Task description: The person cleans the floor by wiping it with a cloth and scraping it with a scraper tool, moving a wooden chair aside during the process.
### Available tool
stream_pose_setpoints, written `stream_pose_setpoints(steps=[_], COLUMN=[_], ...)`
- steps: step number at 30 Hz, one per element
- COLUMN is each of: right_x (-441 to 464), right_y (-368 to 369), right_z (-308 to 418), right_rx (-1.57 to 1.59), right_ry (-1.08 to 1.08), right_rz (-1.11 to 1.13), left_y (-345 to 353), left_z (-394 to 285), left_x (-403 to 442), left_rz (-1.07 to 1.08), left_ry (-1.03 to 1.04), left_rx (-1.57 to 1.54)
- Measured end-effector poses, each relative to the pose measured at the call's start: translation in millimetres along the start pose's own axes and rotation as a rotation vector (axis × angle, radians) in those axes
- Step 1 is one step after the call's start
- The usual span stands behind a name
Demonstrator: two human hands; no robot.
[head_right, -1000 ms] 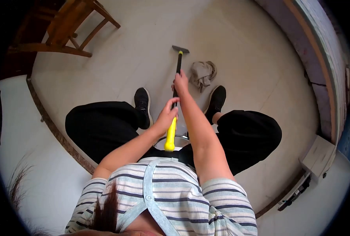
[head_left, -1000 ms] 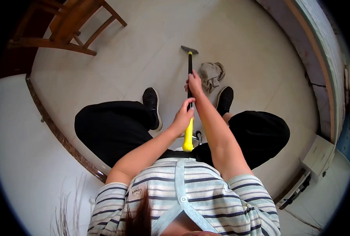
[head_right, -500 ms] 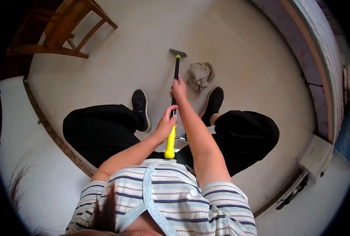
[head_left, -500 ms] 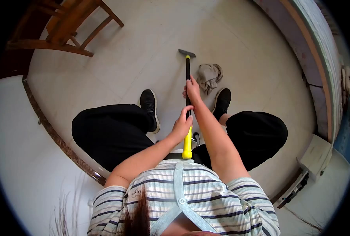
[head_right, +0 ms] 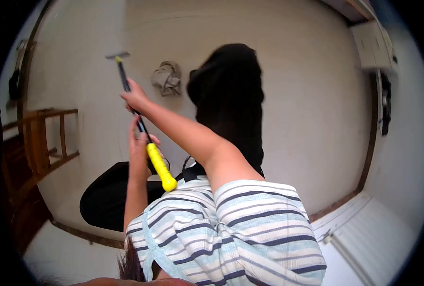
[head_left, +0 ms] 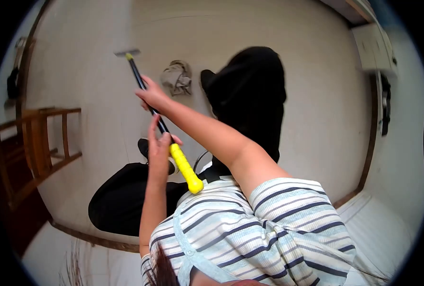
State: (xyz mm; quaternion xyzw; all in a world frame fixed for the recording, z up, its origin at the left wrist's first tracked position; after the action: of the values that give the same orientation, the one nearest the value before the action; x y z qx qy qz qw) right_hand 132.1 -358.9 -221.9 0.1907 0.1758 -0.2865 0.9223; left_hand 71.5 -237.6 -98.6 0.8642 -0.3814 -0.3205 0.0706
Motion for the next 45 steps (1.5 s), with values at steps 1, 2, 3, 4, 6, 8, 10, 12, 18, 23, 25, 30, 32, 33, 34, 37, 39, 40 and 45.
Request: stream_pose_setpoints(steps=[1, 2, 3, 4, 6, 8, 10, 12, 18, 23, 25, 30, 32, 33, 34, 37, 39, 40, 45], right_x=[-2.7, -4.9, -28.3, -59.6, -106.0, -157.8, -215.9, -255.9, -357.2, -373.4, -360.3, -320.4, -306.6, -298.8, -292.2, -279.2, -269.0, -266.8, -269.9], right_y=[3.7, 2.0, -11.3, -38.0, -80.9, -138.0, -179.2, -261.9, -343.0, -334.0, -348.7, -394.7, -407.2, -410.2, -414.0, -421.0, -425.0, -426.7, -429.6], right_z=[66.2, 68.7, 142.2, 188.2, 237.8, 255.6, 268.1, 201.5, -60.6, -138.2, -151.0, -149.8, -145.0, -143.2, -141.5, -132.4, -128.4, -126.2, -118.9], right_rx=[0.108, 0.045, 0.183, 0.088, -0.026, -0.243, -0.418, -0.706, -0.667, -0.421, -0.399, -0.505, -0.519, -0.535, -0.553, -0.578, -0.599, -0.623, -0.617], right_ry=[-0.138, -0.141, -0.375, -0.453, -0.550, -0.559, -0.662, -0.377, 0.395, 0.559, 0.551, 0.505, 0.492, 0.495, 0.498, 0.493, 0.499, 0.502, 0.536], right_rz=[0.043, 0.040, 0.093, 0.027, -0.054, -0.164, -0.230, -0.566, -0.647, -0.622, -0.638, -0.653, -0.639, -0.628, -0.615, -0.653, -0.648, -0.647, -0.599], left_y=[16.4, 17.9, 24.9, 41.0, 41.6, 44.1, 63.3, 76.6, 152.1, 160.7, 160.2, 160.9, 159.7, 160.6, 161.9, 166.1, 170.0, 172.0, 175.6], left_z=[-22.4, -33.4, -40.9, -57.3, -71.5, -77.8, -79.9, -84.5, -81.5, -67.8, -67.8, -61.6, -58.7, -60.4, -61.0, -60.5, -60.5, -60.1, -60.5], left_x=[-5.7, -8.0, -12.8, -18.4, -15.1, -13.8, -12.9, -5.2, 49.8, 75.3, 73.8, 71.7, 72.4, 72.7, 72.8, 72.7, 71.5, 71.5, 75.8], left_rz=[0.032, 0.028, 0.029, 0.111, 0.109, 0.131, 0.167, 0.194, 0.348, 0.342, 0.329, 0.335, 0.322, 0.315, 0.307, 0.306, 0.292, 0.277, 0.294], left_ry=[0.086, 0.197, 0.310, 0.353, 0.436, 0.509, 0.584, 0.691, 1.134, 0.489, 0.445, 0.667, 0.707, 0.704, 0.699, 0.694, 0.669, 0.648, 0.676], left_rx=[0.026, 0.127, 0.227, 0.316, 0.373, 0.449, 0.534, 0.826, 1.442, 1.795, 1.821, 1.787, 1.768, 1.772, 1.774, 1.779, 1.807, 1.831, 1.803])
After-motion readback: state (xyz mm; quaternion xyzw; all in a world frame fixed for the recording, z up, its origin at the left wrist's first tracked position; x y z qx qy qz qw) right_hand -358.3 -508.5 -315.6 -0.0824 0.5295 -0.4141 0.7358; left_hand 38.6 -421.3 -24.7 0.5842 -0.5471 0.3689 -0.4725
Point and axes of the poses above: each hand's wrist, its own x-axis towards the middle knuckle, its own y-axis out of the palm, z = x × y, the point moved 3 cm from there along x, towards the middle knuckle, and after that the axes turned 15 degrees about -x, right-handed, at the moved point
